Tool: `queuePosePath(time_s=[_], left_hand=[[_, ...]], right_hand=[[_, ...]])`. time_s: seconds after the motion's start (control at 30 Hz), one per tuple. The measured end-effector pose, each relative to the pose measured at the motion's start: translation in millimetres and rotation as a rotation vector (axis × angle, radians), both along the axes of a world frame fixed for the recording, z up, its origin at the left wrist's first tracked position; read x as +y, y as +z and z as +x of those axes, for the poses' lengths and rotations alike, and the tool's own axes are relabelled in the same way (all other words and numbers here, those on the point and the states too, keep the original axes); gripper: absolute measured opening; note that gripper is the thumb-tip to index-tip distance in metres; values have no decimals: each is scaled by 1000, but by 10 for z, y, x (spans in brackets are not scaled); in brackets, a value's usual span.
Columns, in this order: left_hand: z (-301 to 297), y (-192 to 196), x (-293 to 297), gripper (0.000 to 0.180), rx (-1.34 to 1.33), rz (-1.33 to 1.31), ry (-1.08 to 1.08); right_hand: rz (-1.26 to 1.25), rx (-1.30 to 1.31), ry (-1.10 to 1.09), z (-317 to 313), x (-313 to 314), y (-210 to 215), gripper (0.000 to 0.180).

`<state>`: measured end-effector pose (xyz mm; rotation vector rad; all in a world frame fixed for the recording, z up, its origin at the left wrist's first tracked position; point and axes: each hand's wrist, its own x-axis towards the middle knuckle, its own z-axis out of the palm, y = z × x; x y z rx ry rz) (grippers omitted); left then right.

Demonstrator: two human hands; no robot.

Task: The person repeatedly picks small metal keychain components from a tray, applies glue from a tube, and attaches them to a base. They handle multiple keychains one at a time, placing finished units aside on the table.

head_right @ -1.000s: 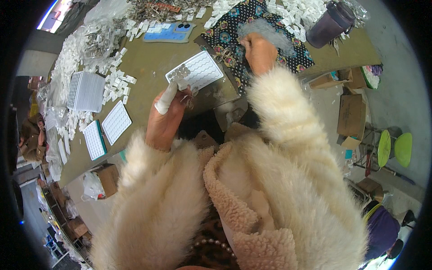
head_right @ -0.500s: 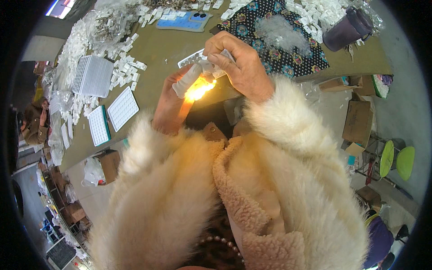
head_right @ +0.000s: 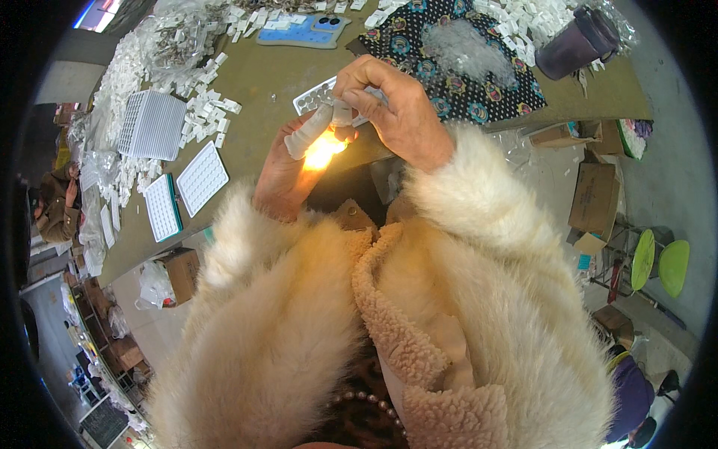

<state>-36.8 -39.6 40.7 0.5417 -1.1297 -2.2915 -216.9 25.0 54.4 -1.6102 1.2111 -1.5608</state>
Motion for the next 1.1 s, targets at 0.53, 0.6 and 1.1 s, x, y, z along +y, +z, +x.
queuePosePath(time_s=[0.53,0.6,1.1], left_hand=[[-7,59,29,25,-18,70,31],[-3,62,34,23,-70,-43,33],[38,75,-36,20,-140,-133,71]], right_hand=[[-103,-97,-51,225,9,-110,6],[-85,-222,-22,226,17,-99,7],[-133,514,-281,39,45,54,9]])
